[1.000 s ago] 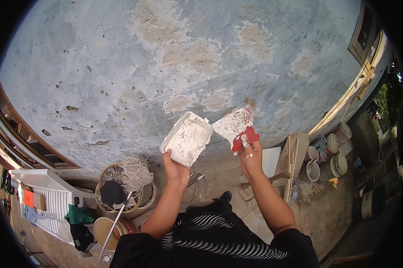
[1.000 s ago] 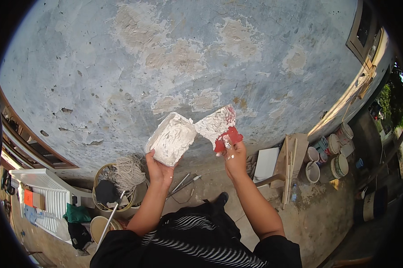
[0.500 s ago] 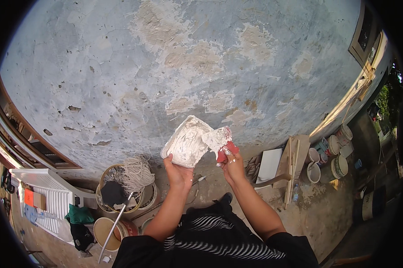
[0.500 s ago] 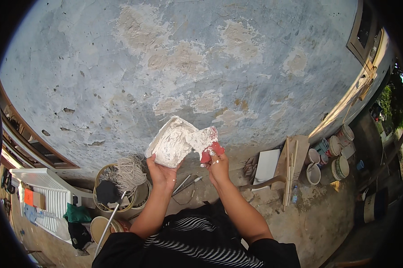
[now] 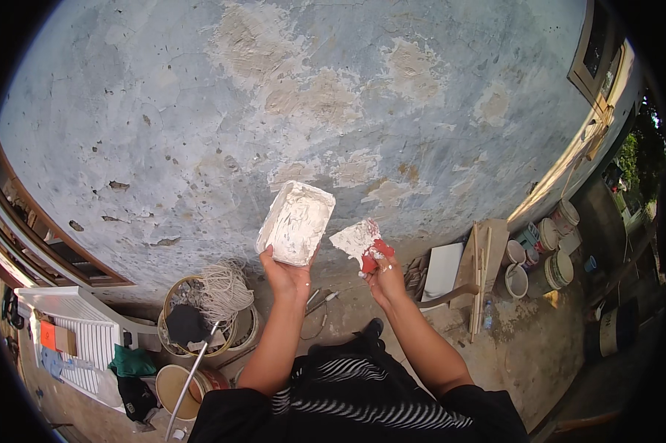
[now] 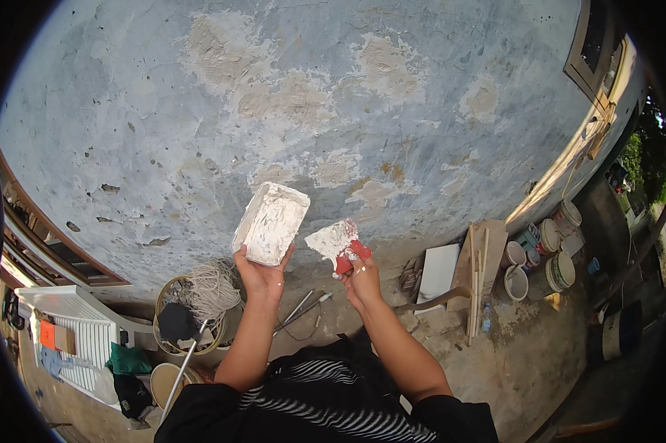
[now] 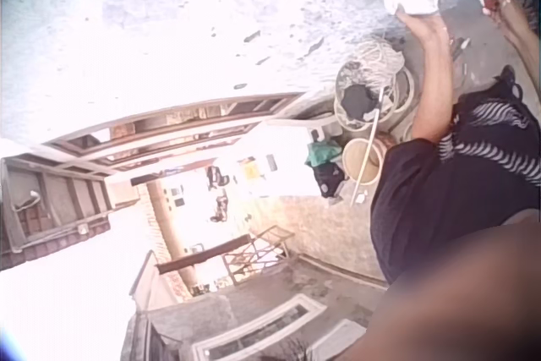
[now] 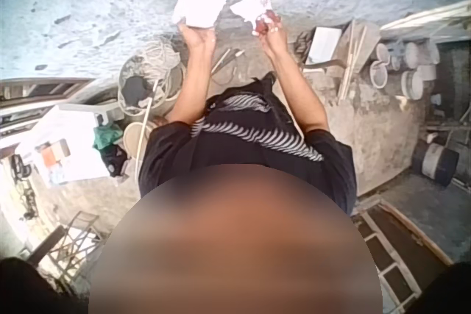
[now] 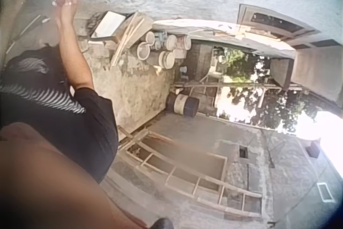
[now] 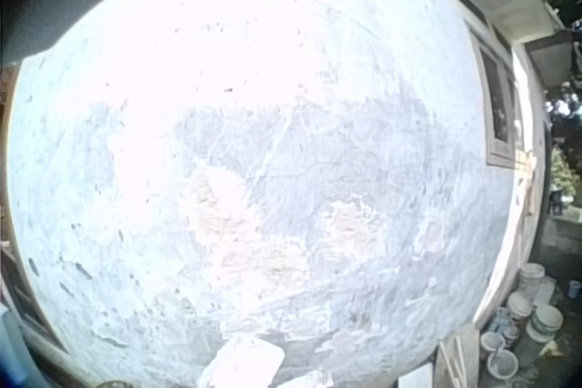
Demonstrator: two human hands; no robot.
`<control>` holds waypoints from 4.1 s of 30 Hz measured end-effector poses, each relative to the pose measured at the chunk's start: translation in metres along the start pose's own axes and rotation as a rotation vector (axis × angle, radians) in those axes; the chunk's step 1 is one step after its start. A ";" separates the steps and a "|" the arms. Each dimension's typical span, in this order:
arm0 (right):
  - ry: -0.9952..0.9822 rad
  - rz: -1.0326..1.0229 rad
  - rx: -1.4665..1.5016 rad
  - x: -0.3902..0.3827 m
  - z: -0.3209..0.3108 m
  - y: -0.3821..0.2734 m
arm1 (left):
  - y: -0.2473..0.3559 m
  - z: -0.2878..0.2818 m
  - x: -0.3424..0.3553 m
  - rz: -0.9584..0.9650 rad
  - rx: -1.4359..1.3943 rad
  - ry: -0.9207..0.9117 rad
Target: The person is mixing plaster in a container and using a putty knife to apply it to cracks and holes in an exterior wall.
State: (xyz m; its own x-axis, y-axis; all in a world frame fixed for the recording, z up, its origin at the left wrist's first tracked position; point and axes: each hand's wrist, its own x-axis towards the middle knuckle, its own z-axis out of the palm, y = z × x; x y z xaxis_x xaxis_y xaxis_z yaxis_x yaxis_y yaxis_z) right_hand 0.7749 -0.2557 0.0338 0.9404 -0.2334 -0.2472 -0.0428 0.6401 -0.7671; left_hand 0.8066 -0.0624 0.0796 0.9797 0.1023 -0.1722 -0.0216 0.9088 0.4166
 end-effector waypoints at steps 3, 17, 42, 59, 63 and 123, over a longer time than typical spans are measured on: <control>-0.093 -0.062 -0.106 0.005 -0.007 -0.012 | 0.007 0.000 -0.002 0.007 0.003 -0.011; -0.215 -0.690 -0.855 0.031 0.036 -0.081 | 0.004 -0.010 -0.026 -0.030 0.007 -0.056; -0.541 -1.052 -1.495 0.008 0.072 -0.103 | -0.013 -0.029 -0.026 -0.142 0.106 -0.091; -0.252 -0.743 -1.262 -0.003 0.058 -0.111 | -0.023 -0.037 -0.021 -0.150 0.123 -0.108; -0.388 -0.871 -1.329 -0.004 0.051 -0.088 | -0.025 -0.034 -0.026 -0.157 0.128 -0.118; -0.321 -0.594 -1.390 -0.025 0.062 -0.087 | -0.020 -0.050 -0.022 -0.176 0.036 -0.174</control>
State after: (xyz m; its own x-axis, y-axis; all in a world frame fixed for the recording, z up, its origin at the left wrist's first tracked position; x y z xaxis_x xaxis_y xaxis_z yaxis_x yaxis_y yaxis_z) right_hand 0.7763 -0.2603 0.1427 0.9578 0.0788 0.2763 0.2524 -0.6900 -0.6784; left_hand 0.7755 -0.0629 0.0301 0.9874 -0.1298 -0.0902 0.1560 0.8910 0.4263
